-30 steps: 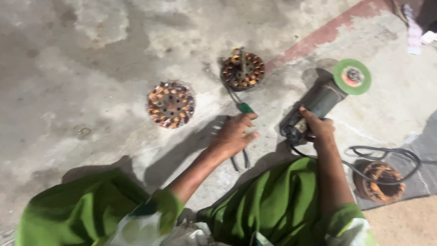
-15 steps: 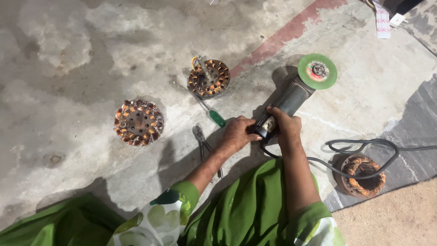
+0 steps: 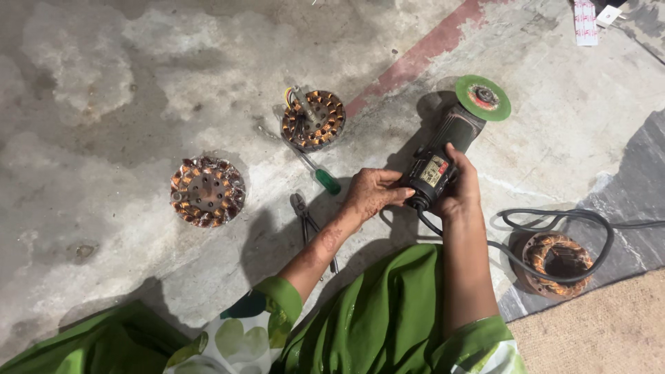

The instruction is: The person sits on the floor and uses pliers to pull and remove copper windings from a motor stator. They then use an angle grinder to cut or smooth the stator surface. The person repeats this process on multiple stators.

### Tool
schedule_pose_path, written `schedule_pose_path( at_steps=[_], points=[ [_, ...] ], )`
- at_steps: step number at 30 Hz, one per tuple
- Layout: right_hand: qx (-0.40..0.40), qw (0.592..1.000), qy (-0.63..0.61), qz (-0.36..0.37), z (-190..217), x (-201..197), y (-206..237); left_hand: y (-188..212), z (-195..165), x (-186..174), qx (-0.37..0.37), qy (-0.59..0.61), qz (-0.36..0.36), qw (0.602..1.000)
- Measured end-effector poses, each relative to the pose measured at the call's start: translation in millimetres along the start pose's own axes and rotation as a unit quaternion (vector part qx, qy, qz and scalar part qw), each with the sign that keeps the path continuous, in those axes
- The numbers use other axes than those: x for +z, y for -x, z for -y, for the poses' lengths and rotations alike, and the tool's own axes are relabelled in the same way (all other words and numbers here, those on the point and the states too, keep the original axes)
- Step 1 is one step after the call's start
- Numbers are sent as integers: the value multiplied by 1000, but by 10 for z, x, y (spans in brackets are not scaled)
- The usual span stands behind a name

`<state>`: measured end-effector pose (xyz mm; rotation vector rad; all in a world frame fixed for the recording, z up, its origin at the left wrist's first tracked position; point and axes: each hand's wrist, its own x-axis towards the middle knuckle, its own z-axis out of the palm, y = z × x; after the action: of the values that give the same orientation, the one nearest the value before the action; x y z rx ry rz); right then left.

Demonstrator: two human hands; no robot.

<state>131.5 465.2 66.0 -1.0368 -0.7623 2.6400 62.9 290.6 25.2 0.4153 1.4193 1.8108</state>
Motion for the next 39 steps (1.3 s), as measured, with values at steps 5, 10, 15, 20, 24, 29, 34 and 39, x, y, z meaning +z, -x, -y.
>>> schedule_pose_path(
  at_steps=[5, 10, 15, 20, 24, 29, 34, 39],
  points=[
    [-5, 997, -15, 78, -32, 5, 44, 17, -77, 24, -10, -29, -22, 999],
    [41, 978, -167, 121, -64, 99, 86, -15, 19, 44, -9, -17, -49, 999],
    [19, 988, -98, 121, -64, 157, -11, 15, 143, -4, -10, 10, -66, 998],
    [12, 985, -118, 125, -35, 131, -115, 3, 116, 21, 16, 55, -44, 997],
    [10, 973, -155, 173, -90, 205, -71, 105, -226, -39, -7, 21, -47, 999],
    [-42, 972, -66, 223, -29, 432, 367, 615, -512, -103, -3, -120, -13, 993],
    [-87, 973, 64, 204, 1, 704, 827, 898, -285, -172, 16, 68, 66, 995],
    [-73, 965, 181, 173, -283, 1041, 1054, 1215, -56, -461, 55, 2, 118, 992]
  ],
)
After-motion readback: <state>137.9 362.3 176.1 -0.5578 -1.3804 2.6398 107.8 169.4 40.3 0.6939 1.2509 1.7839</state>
